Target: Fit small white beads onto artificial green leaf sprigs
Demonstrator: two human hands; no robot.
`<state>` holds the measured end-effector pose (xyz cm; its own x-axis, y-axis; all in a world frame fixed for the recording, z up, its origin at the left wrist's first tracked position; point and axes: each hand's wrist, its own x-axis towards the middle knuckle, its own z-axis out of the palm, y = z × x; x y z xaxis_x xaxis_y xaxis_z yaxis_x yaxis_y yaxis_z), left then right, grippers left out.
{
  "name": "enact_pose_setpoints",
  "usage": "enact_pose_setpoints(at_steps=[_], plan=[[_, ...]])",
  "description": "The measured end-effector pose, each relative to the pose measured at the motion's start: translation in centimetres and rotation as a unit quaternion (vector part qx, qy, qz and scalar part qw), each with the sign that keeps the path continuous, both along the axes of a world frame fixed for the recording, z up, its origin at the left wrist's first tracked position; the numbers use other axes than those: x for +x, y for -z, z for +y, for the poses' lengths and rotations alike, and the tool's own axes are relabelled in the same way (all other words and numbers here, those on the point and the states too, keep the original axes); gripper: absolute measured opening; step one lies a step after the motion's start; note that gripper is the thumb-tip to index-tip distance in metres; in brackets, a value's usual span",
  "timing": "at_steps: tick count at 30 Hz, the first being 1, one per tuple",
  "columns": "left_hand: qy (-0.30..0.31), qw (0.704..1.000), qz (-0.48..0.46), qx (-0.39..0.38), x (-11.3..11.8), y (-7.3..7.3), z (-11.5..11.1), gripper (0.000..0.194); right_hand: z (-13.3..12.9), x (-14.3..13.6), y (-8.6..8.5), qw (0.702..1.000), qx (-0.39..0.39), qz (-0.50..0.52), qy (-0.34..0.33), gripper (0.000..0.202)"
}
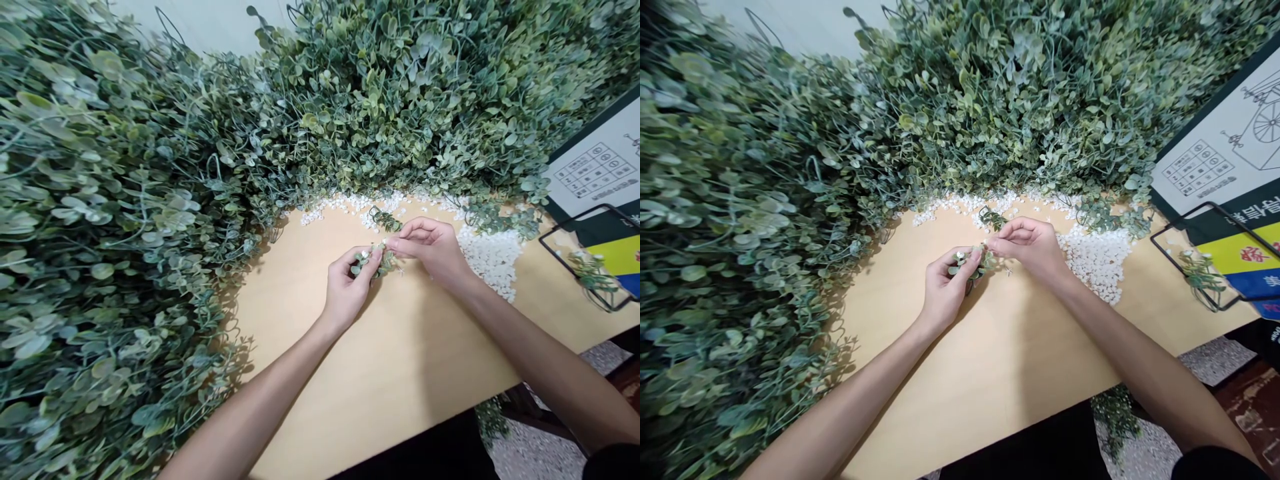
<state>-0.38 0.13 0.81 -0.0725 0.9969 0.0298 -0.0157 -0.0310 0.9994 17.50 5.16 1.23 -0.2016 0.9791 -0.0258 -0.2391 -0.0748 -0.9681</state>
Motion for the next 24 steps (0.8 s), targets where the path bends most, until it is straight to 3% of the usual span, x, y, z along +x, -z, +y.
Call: enact_pose_setpoints(at_steps=[24], plan=[[-0.003, 1.0, -0.011, 0.009, -0.34, 0.74, 0.05, 0.034, -0.19, -0.37, -0.1, 1.0, 0.002, 0.024, 0.005, 0.031]])
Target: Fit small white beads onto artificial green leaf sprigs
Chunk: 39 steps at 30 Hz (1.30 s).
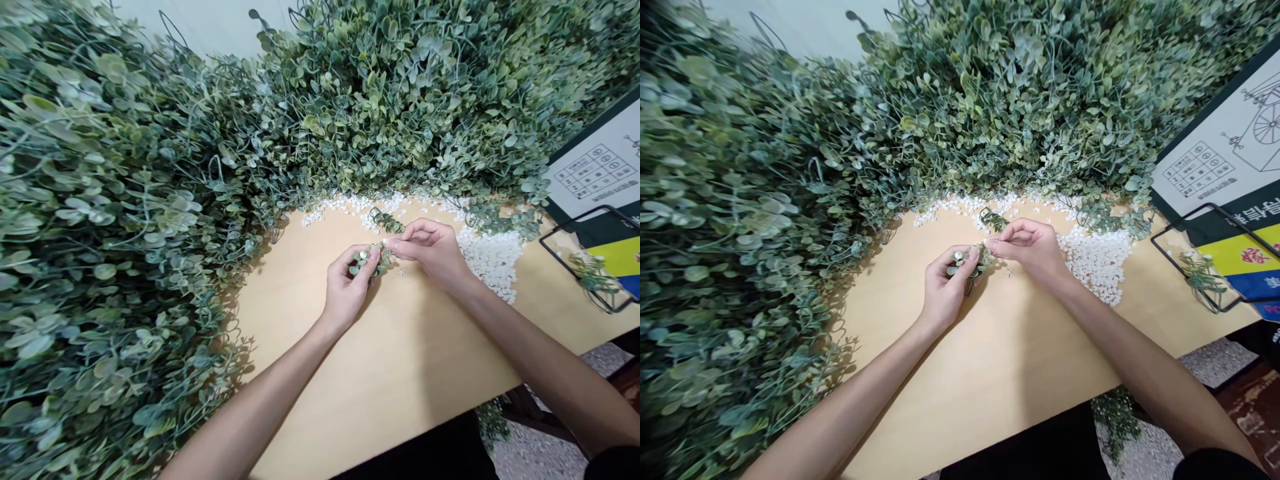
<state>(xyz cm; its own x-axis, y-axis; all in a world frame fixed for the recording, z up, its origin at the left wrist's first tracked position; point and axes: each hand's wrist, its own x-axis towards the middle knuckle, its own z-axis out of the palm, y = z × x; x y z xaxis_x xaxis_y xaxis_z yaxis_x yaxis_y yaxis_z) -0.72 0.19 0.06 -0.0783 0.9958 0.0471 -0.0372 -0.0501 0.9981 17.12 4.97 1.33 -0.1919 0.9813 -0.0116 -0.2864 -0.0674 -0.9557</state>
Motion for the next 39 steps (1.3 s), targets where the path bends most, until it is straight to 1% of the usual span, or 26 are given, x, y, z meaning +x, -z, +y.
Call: enact_pose_setpoints(at_steps=[8, 14, 25, 30, 35, 39], plan=[[0.007, 1.0, -0.011, -0.003, -0.02, 0.21, 0.01, 0.036, 0.05, -0.24, 0.47, 1.0, -0.008, 0.019, 0.011, 0.032], [0.004, 1.0, -0.008, -0.001, -0.05, 0.21, 0.03, 0.035, -0.04, -0.29, 0.4, 0.999, -0.001, 0.038, 0.0, 0.029], [0.006, 1.0, -0.007, 0.008, 0.03, 0.22, 0.05, 0.032, -0.02, -0.03, 0.25, 1.0, 0.013, 0.014, -0.01, 0.029], [0.015, 1.0, -0.004, 0.003, -0.03, 0.19, 0.03, 0.031, 0.25, 0.12, 0.45, 1.0, 0.005, 0.016, -0.013, 0.031], [0.025, 0.999, -0.036, -0.005, -0.13, 0.29, 0.14, 0.029, 0.32, 0.05, 0.24, 0.999, 0.004, 0.029, -0.019, 0.035], [0.024, 0.998, -0.062, -0.002, -0.17, 0.62, 0.17, 0.027, 0.29, 0.07, 0.17, 0.999, 0.008, 0.026, -0.037, 0.037]])
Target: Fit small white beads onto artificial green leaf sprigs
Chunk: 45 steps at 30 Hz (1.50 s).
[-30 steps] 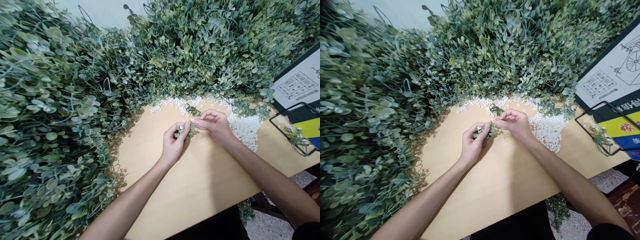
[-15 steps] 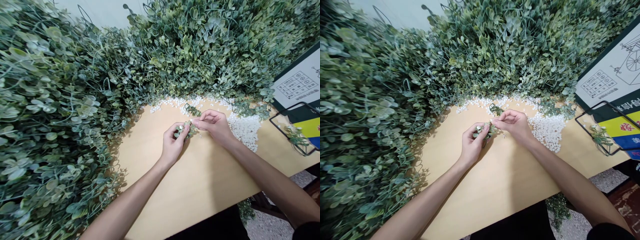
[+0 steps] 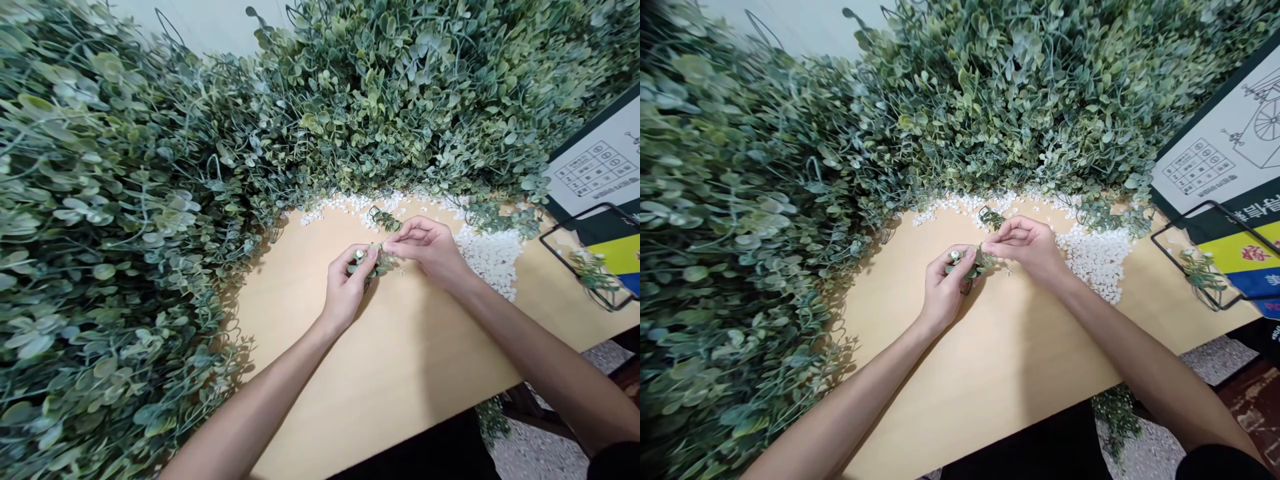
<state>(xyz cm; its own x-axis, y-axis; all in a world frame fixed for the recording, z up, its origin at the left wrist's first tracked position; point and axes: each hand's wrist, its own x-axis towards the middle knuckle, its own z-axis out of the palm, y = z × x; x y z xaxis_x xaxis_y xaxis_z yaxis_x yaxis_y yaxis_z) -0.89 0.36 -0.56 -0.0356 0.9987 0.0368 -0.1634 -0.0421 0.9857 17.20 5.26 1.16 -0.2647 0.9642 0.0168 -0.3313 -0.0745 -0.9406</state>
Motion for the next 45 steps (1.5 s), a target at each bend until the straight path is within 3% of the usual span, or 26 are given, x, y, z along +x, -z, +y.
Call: enact_pose_setpoints(at_steps=[12, 21, 32, 45], plan=[[0.018, 0.999, -0.032, 0.012, 0.1, 0.3, 0.1, 0.024, -0.7, -0.1, -0.4, 0.996, 0.086, -0.027, -0.009, 0.034], [0.039, 0.999, 0.007, 0.02, -0.2, -0.2, 0.1, 0.027, -0.8, 0.0, -0.6, 0.996, 0.076, -0.041, -0.006, 0.035], [0.012, 0.998, 0.048, 0.034, 0.1, -0.9, -0.1, 0.037, -1.0, 0.1, -0.9, 0.996, 0.062, -0.06, -0.013, 0.037], [0.03, 0.997, 0.06, 0.038, 0.2, -1.3, -0.4, 0.028, -1.0, 0.0, -0.8, 0.994, 0.083, -0.07, -0.002, 0.036]])
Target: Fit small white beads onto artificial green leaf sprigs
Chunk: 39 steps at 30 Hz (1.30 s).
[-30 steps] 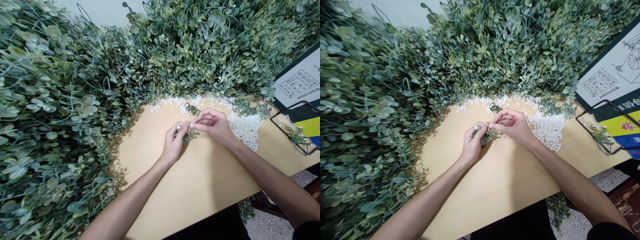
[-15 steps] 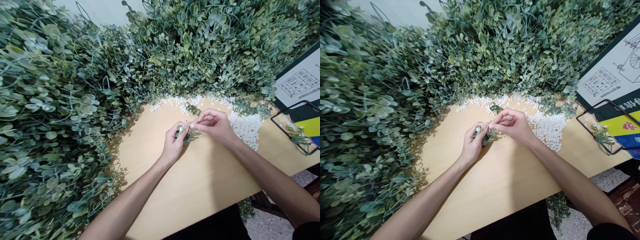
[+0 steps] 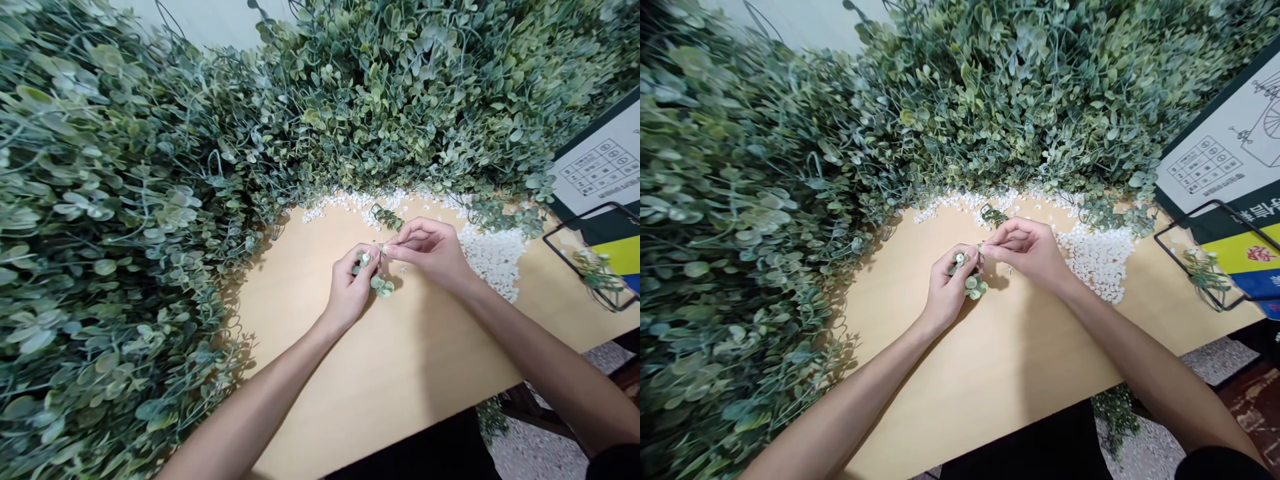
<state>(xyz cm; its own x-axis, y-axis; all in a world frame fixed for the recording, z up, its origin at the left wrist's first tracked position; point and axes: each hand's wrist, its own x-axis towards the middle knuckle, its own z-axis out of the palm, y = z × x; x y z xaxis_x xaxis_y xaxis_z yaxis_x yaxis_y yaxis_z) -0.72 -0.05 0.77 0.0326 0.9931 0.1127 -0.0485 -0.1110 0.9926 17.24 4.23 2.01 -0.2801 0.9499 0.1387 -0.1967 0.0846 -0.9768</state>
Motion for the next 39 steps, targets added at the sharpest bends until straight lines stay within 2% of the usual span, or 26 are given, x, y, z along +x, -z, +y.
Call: enact_pose_setpoints(at_steps=[10, 24, 29, 32, 35, 39], plan=[[0.009, 1.0, 0.022, 0.001, -0.1, 0.2, 0.1, 0.037, -0.2, -0.4, 0.2, 1.0, 0.021, 0.002, 0.02, 0.033], [0.004, 1.0, 0.022, -0.004, -0.1, 0.0, -0.1, 0.036, -0.6, -0.9, 0.5, 0.998, 0.037, -0.023, 0.034, 0.027], [-0.006, 1.0, -0.016, -0.02, 0.2, 0.1, 0.0, 0.037, -0.5, -0.6, -0.2, 0.998, 0.038, -0.018, 0.038, 0.032], [-0.031, 0.996, -0.064, -0.044, 0.4, 0.4, 0.2, 0.036, 0.2, 0.2, -1.0, 0.996, 0.047, -0.022, 0.076, 0.029], [-0.068, 0.991, -0.103, -0.047, 0.4, 0.7, 0.4, 0.036, 1.3, 1.5, -1.4, 0.984, 0.061, -0.04, 0.164, 0.027], [-0.089, 0.993, -0.072, -0.037, 0.4, 0.6, 0.5, 0.037, 2.6, 3.4, -1.1, 0.938, 0.133, -0.167, 0.274, 0.024]])
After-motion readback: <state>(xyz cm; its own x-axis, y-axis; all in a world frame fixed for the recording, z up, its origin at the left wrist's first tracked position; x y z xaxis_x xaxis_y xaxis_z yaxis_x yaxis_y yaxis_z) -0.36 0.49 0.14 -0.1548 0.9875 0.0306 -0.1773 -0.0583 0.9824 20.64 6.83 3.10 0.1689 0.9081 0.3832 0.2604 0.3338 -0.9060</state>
